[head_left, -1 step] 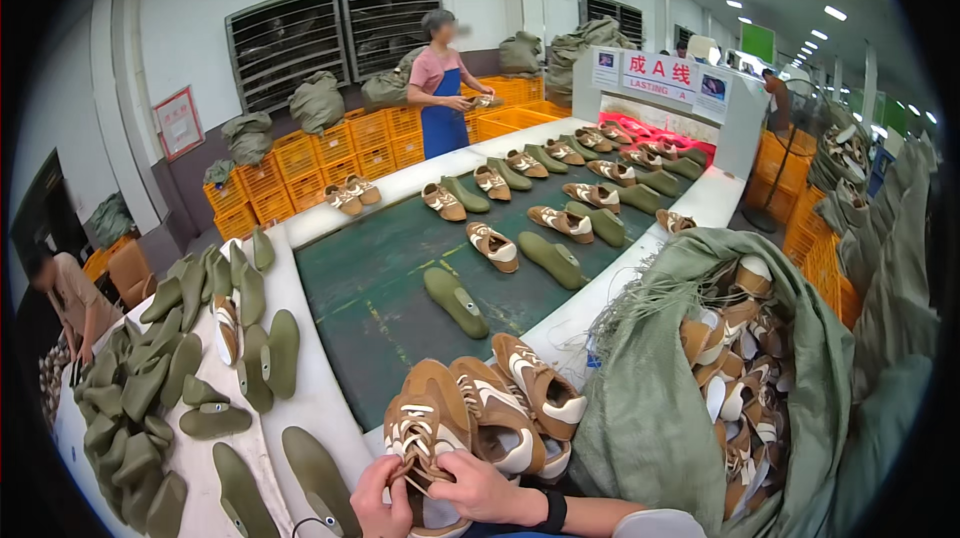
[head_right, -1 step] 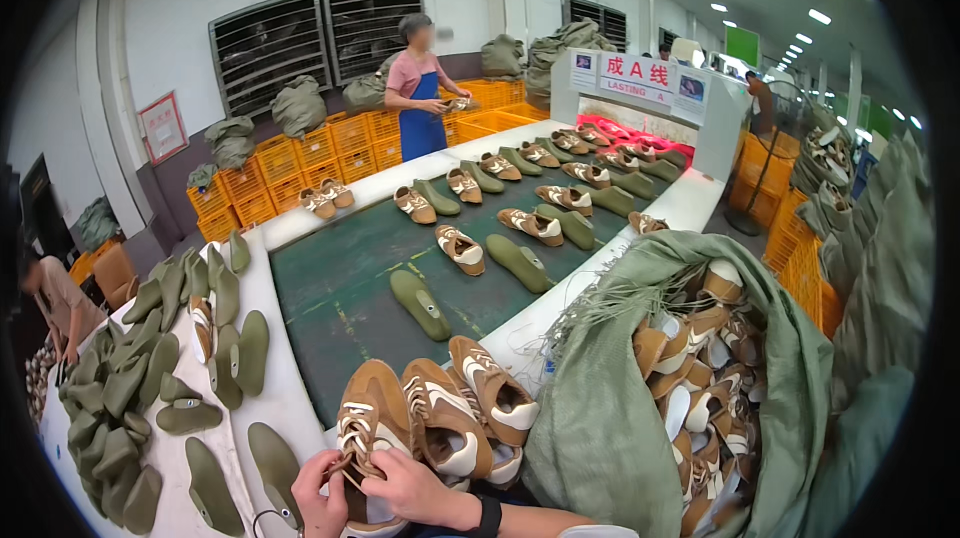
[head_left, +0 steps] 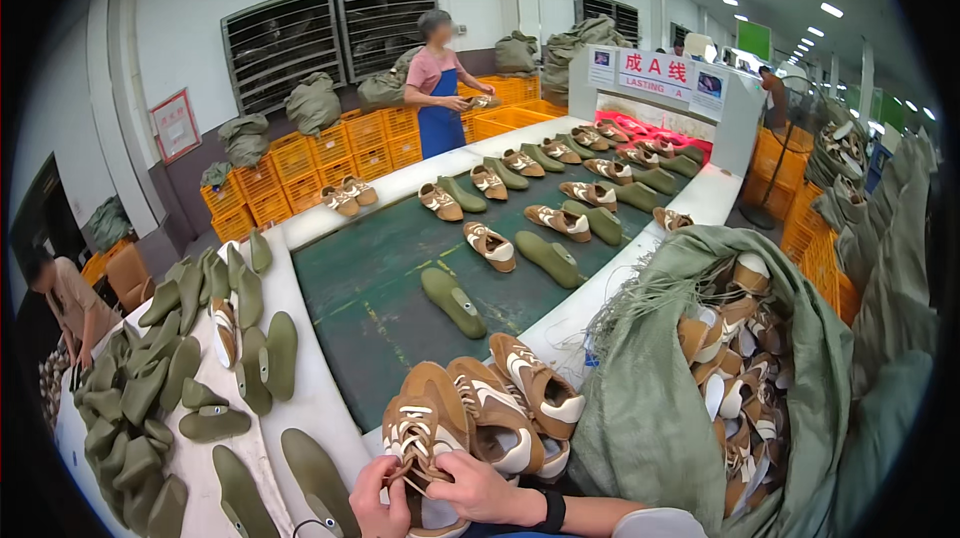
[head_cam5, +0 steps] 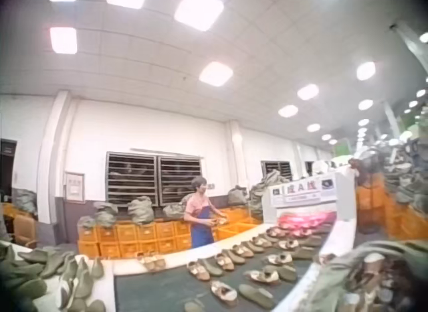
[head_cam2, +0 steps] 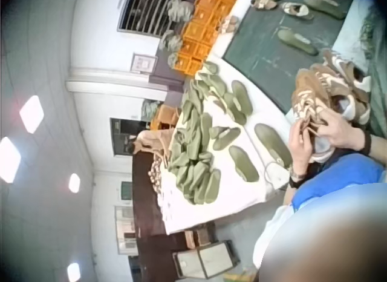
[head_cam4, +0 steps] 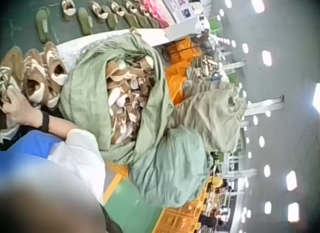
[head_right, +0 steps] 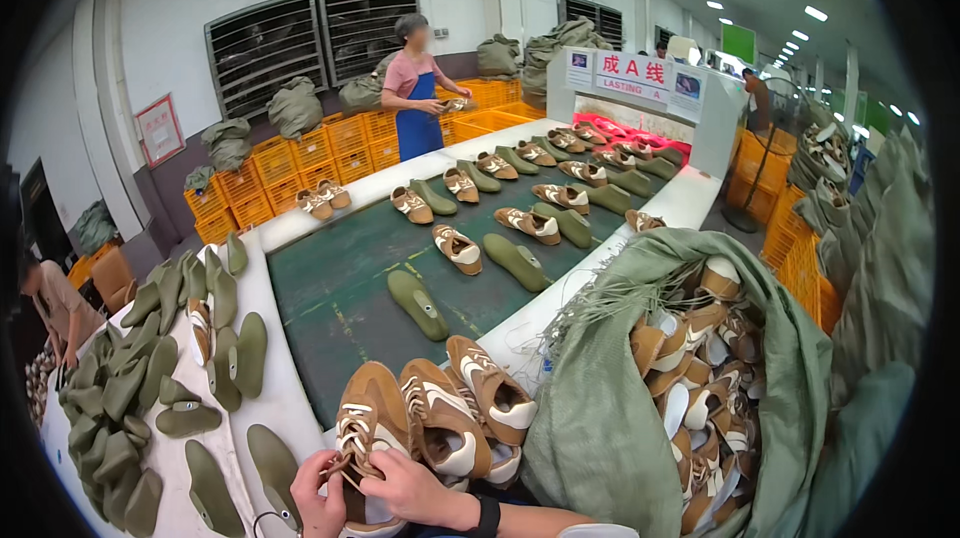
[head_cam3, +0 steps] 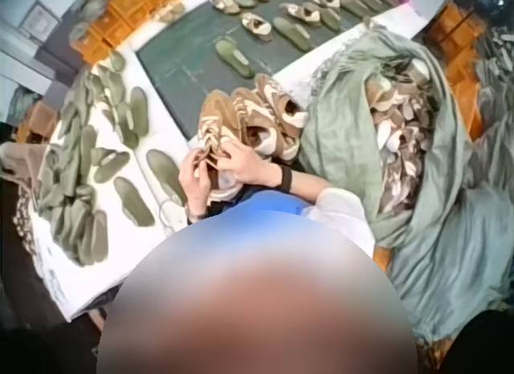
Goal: The person inserts green shoe lasts into brown and white sneakers, ties the laces, and places the finished shoes into a large green sack. The person also moves and organizes shoe lasts on the table while coworkers work nearby.
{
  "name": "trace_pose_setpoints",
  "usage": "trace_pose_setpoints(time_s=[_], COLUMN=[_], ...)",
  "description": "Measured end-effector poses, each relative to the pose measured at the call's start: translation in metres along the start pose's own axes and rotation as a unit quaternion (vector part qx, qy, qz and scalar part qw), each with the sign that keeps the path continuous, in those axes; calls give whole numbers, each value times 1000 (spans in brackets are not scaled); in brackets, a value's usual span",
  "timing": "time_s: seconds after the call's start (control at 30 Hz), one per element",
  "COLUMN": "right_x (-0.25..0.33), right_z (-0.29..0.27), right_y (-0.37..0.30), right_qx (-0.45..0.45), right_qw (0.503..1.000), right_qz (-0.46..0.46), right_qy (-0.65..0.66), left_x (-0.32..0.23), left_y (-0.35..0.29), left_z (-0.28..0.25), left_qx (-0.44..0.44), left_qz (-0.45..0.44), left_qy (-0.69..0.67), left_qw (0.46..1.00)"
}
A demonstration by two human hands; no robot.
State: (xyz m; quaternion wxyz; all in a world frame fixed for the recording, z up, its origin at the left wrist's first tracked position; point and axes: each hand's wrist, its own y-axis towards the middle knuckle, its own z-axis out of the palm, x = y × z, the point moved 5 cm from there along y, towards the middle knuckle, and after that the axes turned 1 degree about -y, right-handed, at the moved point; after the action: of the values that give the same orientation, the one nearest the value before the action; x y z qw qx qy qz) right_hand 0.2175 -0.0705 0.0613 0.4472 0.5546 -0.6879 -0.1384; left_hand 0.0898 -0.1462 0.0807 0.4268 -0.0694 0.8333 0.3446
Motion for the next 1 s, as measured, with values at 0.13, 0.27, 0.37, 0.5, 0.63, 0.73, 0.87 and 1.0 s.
trace_pose_setpoints(time_s=[0.13,0.27,0.37,0.5,0.63,0.73,0.87,1.0], right_x=[-2,-5,-6,-6,-5,-6,-6,-7], right_z=[4,8,9,9,9,12,15,16], right_y=[-5,-10,-12,-12,-12,-13,-14,-15], right_qx=[-8,-16,-13,1,1,9,7,9], right_qw=[1000,999,999,999,999,999,999,999], right_qz=[27,42,40,41,40,41,32,34], right_qy=[10,17,21,17,19,17,13,13], left_x=[-9,-9,-8,-8,-7,-7,-6,-6], left_y=[-1,-3,-4,-4,-5,-6,-6,-7], left_z=[4,7,8,6,5,6,6,6], left_qx=[35,63,69,51,52,54,57,59], left_qz=[62,32,20,37,38,37,35,38], left_qy=[16,24,42,45,41,41,44,47], left_qw=[997,997,996,997,997,997,997,996])
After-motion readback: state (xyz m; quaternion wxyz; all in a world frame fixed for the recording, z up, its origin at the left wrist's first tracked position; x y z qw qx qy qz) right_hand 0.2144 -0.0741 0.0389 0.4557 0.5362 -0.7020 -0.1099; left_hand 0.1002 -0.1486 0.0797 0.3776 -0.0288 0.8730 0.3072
